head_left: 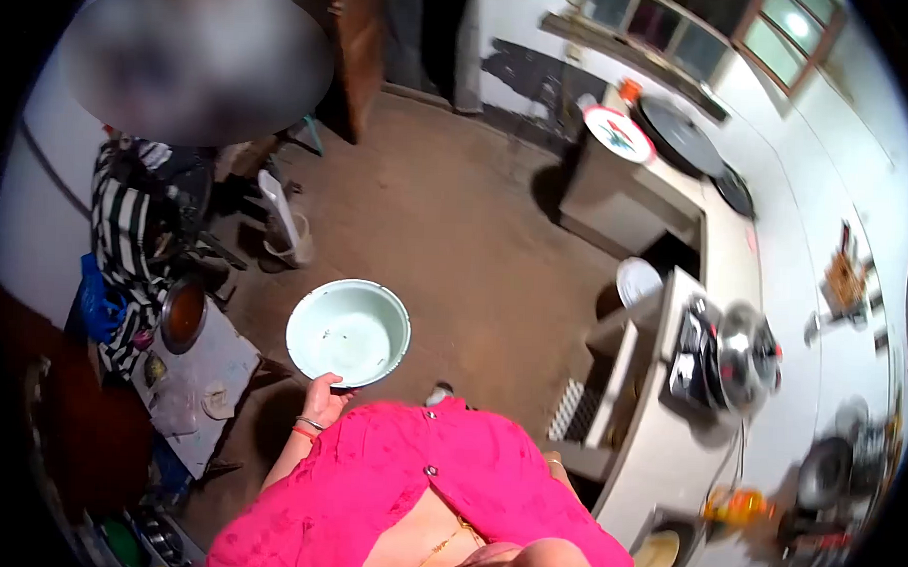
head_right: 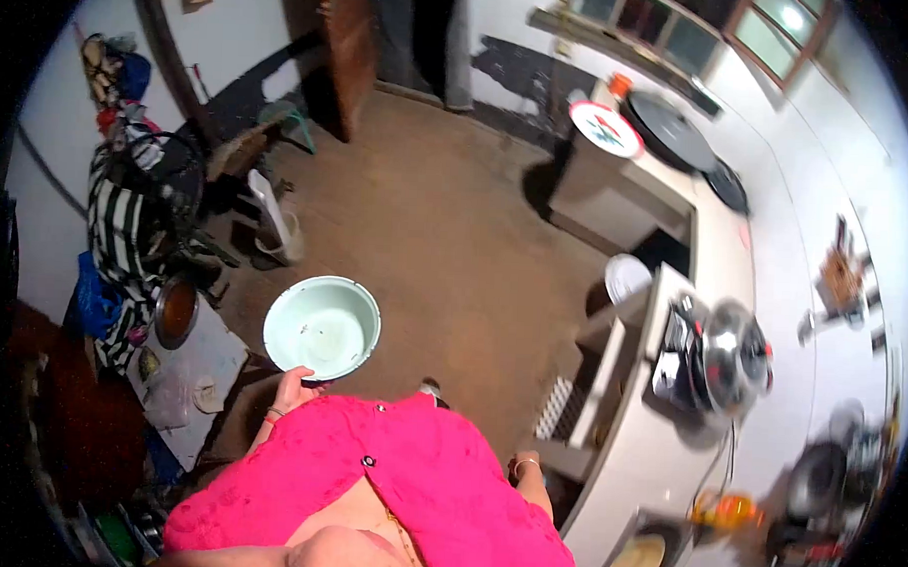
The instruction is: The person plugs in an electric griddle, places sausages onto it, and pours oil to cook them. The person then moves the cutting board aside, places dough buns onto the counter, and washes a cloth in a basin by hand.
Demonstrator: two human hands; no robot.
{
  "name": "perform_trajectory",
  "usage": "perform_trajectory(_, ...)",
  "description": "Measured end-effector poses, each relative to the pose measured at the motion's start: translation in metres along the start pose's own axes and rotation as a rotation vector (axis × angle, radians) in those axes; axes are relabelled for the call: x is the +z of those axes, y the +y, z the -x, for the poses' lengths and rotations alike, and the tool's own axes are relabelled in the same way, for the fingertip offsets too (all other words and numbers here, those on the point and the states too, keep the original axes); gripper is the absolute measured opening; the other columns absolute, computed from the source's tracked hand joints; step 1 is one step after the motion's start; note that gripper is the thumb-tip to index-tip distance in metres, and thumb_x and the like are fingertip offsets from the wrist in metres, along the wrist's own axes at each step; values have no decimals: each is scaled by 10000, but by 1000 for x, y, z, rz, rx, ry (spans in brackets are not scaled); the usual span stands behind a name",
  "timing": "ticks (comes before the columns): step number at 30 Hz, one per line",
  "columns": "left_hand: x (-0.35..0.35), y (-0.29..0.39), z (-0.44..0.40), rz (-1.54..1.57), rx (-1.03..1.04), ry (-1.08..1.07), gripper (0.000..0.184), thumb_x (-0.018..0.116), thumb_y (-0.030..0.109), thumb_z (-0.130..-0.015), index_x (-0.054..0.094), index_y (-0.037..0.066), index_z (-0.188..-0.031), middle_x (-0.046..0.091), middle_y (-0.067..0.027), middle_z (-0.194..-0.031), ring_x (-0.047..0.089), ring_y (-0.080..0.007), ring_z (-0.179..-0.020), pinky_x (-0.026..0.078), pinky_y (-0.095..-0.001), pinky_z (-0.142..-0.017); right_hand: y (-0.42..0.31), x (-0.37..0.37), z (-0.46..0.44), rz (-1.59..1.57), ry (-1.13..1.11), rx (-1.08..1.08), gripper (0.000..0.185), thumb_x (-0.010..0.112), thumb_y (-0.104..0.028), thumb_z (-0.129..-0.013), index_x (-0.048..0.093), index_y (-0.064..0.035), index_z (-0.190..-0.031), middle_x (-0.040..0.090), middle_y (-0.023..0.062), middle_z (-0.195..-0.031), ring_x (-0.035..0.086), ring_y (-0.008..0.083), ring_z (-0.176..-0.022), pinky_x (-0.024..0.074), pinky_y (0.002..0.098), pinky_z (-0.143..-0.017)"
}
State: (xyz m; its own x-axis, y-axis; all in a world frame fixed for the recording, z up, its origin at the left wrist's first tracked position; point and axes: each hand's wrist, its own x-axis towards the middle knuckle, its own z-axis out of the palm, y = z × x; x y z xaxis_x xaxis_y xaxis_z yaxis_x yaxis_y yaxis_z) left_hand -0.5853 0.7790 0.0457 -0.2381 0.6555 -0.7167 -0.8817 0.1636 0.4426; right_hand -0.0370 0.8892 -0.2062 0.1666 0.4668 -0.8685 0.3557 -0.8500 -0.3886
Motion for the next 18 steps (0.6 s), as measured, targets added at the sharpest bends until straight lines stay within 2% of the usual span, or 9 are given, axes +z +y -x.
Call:
perform_trajectory(3, 67, 41, -4, 26, 143, 88, 386, 493, 48, -766, 468, 14, -1150, 579, -133, -1007, 575, -262, -858, 486, -366, -683, -155, 18, -2, -64, 35, -112, 66, 505, 0, -826, 561, 33, -832, 557, 138, -603, 537, 240, -474, 401, 369, -420)
perform_trajectory(5, 113, 66, -12, 56, 221, 115, 389, 500, 43, -765, 468, 12, -1152, 578, -128, -1000, 578, -254, -847, 484, -362, -667, -250, 37, -33, 22, -49, -195, 74, 515, -25, -840, 561, 29, -860, 568, 126, -619, 551, 232, -490, 410, 356, -429)
perform_trajectory(8, 106, 86, -84, 77, 317, 102, 393, 497, 39, -767, 466, 6, -1157, 579, -133, -996, 583, -247, -819, 489, -350, -669, -385, 77, -45, 143, -145, -316, 96, 539, -79, -856, 572, 10, -870, 589, 105, -646, 580, 209, -515, 434, 334, -451)
perform_trajectory(10, 114, 103, -120, 140, 282, 71, 413, 500, 52, -774, 441, -31, -1174, 578, -151, -1015, 596, -268, -825, 522, -381, -714, -458, 105, -68, 189, -193, -389, 99, 541, -84, -856, 577, 9, -863, 598, 108, -657, 592, 207, -528, 438, 326, -459)
perform_trajectory(12, 122, 127, -159, 164, 297, 47, 437, 498, 56, -777, 413, -40, -1195, 570, -158, -1052, 597, -278, -842, 530, -402, -735, -524, 129, -99, 260, -226, -425, 119, 557, -102, -860, 604, -7, -913, 628, 117, -686, 632, 236, -616, 482, 362, -512)
perform_trajectory(13, 127, 137, -179, 209, 291, 104, 409, 501, 63, -779, 439, -37, -1170, 582, -151, -1026, 600, -273, -825, 526, -393, -726, -553, 140, -114, 294, -237, -439, 134, 565, -112, -862, 618, -15, -938, 643, 121, -700, 652, 251, -661, 504, 379, -538)
perform_trajectory(15, 144, 164, -221, 293, 277, 204, 357, 505, 78, -783, 489, -32, -1122, 605, -139, -975, 606, -264, -793, 518, -375, -708, -609, 150, -117, 458, -259, -489, 118, 541, -67, -853, 608, 11, -909, 625, 126, -690, 626, 250, -609, 471, 364, -488)
perform_trajectory(17, 155, 187, -254, -134, 574, 119, 284, 518, 96, -784, 536, -25, -1039, 622, -120, -900, 610, -244, -748, 504, -356, -687, -669, 154, -107, 593, -273, -548, 108, 516, -23, -844, 598, 36, -879, 606, 131, -681, 601, 250, -557, 437, 349, -438)
perform_trajectory(18, 168, 199, -272, -99, 643, 123, 187, 557, 107, -780, 571, -11, -925, 626, -101, -812, 609, -221, -714, 492, -347, -668, -703, 162, -100, 655, -279, -581, 106, 504, -1, -839, 594, 49, -865, 597, 134, -676, 588, 249, -531, 420, 341, -413)
